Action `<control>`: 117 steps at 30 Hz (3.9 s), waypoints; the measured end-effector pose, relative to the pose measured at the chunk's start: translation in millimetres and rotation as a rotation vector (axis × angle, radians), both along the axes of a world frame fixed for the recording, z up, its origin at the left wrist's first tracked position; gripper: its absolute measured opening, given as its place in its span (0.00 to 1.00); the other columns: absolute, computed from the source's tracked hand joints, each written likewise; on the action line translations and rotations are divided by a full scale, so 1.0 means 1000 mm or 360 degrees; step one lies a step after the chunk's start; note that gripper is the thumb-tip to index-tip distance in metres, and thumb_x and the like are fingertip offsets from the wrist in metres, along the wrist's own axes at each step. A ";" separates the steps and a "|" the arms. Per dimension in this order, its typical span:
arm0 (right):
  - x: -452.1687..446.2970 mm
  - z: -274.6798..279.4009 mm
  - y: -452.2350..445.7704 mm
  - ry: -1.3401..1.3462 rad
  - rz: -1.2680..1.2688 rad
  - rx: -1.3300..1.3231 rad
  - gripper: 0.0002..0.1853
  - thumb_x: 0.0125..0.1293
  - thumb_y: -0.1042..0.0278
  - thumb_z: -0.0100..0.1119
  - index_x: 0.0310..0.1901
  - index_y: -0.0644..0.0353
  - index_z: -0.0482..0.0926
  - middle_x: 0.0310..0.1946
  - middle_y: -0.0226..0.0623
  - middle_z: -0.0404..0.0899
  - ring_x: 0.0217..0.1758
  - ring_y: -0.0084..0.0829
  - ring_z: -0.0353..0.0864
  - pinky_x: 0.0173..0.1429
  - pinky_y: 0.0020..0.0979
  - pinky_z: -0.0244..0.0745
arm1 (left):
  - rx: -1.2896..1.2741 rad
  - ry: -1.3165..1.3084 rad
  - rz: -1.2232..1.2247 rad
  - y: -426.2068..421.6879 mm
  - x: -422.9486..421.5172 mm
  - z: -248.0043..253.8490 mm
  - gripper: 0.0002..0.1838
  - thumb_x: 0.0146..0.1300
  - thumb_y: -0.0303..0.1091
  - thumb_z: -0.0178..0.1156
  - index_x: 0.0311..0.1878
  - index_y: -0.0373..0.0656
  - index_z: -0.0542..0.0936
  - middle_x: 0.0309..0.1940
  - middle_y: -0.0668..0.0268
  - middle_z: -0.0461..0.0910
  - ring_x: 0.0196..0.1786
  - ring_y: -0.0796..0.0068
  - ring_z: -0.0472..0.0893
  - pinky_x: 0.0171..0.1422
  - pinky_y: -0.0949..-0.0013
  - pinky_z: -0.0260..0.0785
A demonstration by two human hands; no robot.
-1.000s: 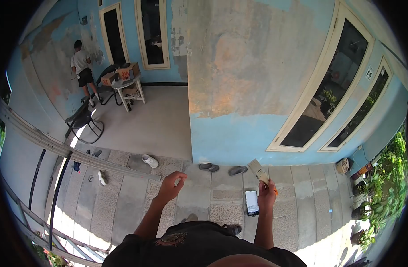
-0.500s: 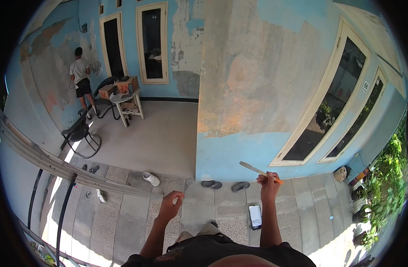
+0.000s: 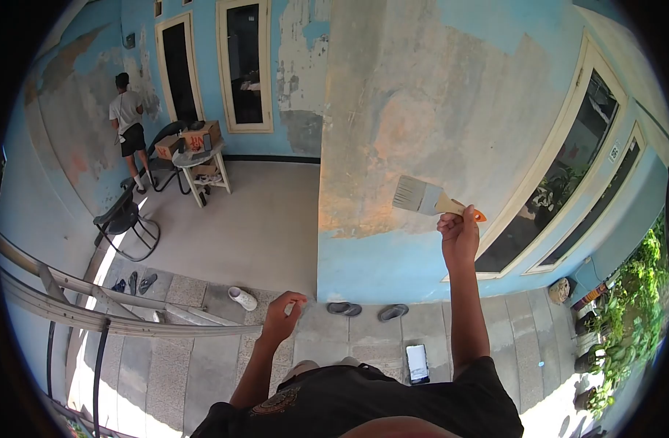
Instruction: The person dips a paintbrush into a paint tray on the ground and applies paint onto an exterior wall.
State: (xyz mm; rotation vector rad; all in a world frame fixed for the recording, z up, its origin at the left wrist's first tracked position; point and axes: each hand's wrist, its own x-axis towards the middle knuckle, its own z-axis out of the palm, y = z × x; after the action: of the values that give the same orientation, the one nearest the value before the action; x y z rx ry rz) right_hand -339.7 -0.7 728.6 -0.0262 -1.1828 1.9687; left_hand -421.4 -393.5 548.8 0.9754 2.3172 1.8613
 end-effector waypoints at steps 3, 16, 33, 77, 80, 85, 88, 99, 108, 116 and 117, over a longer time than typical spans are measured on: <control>-0.032 0.036 0.019 0.0085 0.0180 0.0183 0.25 0.85 0.54 0.47 0.62 0.72 0.76 0.36 0.43 0.88 0.35 0.32 0.89 0.45 0.31 0.88 | 0.0064 -0.0050 0.0018 0.015 -0.018 -0.004 0.07 0.72 0.25 0.60 0.49 0.35 0.84 0.42 0.57 0.88 0.47 0.65 0.88 0.56 0.64 0.78; -0.138 0.262 0.008 0.0401 -0.1196 0.2627 0.14 0.74 0.75 0.65 0.58 0.58 0.86 0.47 0.39 0.89 0.47 0.33 0.89 0.51 0.29 0.86 | 0.0117 -0.0038 -0.0191 0.060 -0.131 0.016 0.07 0.72 0.23 0.59 0.48 0.35 0.84 0.43 0.57 0.89 0.48 0.66 0.88 0.57 0.65 0.78; -0.242 0.403 -0.002 0.0589 -0.1850 0.2701 0.11 0.71 0.75 0.69 0.52 0.66 0.86 0.50 0.44 0.89 0.51 0.35 0.88 0.56 0.33 0.81 | 0.0149 0.0134 -0.0718 0.086 -0.307 0.033 0.07 0.74 0.26 0.60 0.49 0.37 0.84 0.43 0.60 0.87 0.48 0.69 0.87 0.54 0.67 0.77; -0.232 0.246 -0.017 -0.0183 -0.0346 0.3484 0.12 0.63 0.75 0.73 0.46 0.58 0.82 0.46 0.36 0.86 0.51 0.34 0.88 0.50 0.33 0.88 | 0.0207 0.0083 -0.0402 0.118 -0.227 0.033 0.06 0.72 0.22 0.58 0.47 0.36 0.84 0.41 0.60 0.88 0.47 0.69 0.87 0.56 0.65 0.77; -0.253 0.330 0.003 0.0170 -0.0717 0.3171 0.07 0.76 0.66 0.65 0.47 0.59 0.83 0.47 0.34 0.88 0.49 0.33 0.88 0.54 0.34 0.87 | 0.0221 0.0127 -0.0397 0.123 -0.221 0.039 0.06 0.72 0.22 0.58 0.46 0.36 0.84 0.41 0.59 0.88 0.47 0.69 0.87 0.56 0.66 0.77; -0.250 0.452 -0.020 0.0632 -0.1092 0.2917 0.06 0.74 0.73 0.65 0.47 0.66 0.82 0.39 0.35 0.86 0.41 0.25 0.81 0.48 0.28 0.78 | 0.0239 0.0162 -0.0349 0.126 -0.219 0.039 0.06 0.72 0.24 0.59 0.47 0.37 0.84 0.42 0.59 0.88 0.46 0.68 0.87 0.51 0.67 0.78; -0.261 0.464 -0.024 0.1035 -0.1292 0.3004 0.06 0.75 0.72 0.65 0.45 0.66 0.83 0.39 0.35 0.86 0.40 0.25 0.80 0.47 0.29 0.78 | 0.0232 0.0168 -0.0339 0.125 -0.217 0.041 0.06 0.72 0.24 0.59 0.48 0.37 0.84 0.42 0.59 0.88 0.46 0.68 0.87 0.49 0.68 0.78; -0.241 0.184 -0.016 0.0053 -0.0382 0.3773 0.17 0.55 0.81 0.74 0.43 0.53 0.80 0.44 0.32 0.82 0.49 0.33 0.84 0.47 0.33 0.85 | 0.0258 0.0110 -0.0342 0.117 -0.210 0.026 0.06 0.72 0.23 0.60 0.47 0.35 0.84 0.42 0.59 0.88 0.46 0.67 0.88 0.52 0.66 0.78; -0.237 0.417 0.024 0.0307 -0.1152 0.2873 0.05 0.75 0.73 0.65 0.43 0.66 0.82 0.37 0.34 0.84 0.39 0.24 0.79 0.46 0.29 0.77 | 0.0227 0.0150 -0.0370 0.124 -0.211 0.037 0.06 0.72 0.24 0.60 0.47 0.36 0.84 0.42 0.58 0.88 0.46 0.67 0.87 0.53 0.66 0.78; -0.262 0.404 0.047 0.0838 -0.1378 0.3085 0.05 0.75 0.71 0.64 0.46 0.63 0.84 0.43 0.36 0.86 0.45 0.29 0.84 0.50 0.30 0.83 | 0.0239 0.0166 -0.0416 0.129 -0.212 0.039 0.05 0.72 0.23 0.60 0.47 0.36 0.84 0.42 0.59 0.88 0.46 0.67 0.87 0.55 0.66 0.77; -0.263 0.370 0.052 0.0816 -0.1348 0.3276 0.06 0.75 0.71 0.66 0.49 0.60 0.85 0.46 0.39 0.88 0.50 0.35 0.88 0.52 0.32 0.85 | 0.0248 0.0156 -0.0414 0.129 -0.212 0.039 0.05 0.71 0.23 0.61 0.46 0.35 0.84 0.42 0.59 0.88 0.47 0.67 0.87 0.55 0.66 0.77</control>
State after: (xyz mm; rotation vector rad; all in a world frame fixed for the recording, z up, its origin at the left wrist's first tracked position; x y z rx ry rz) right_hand -602.6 51.1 1098.6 0.7920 -1.7811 -0.4667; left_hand -633.3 -264.3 587.5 1.3414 1.9972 1.9468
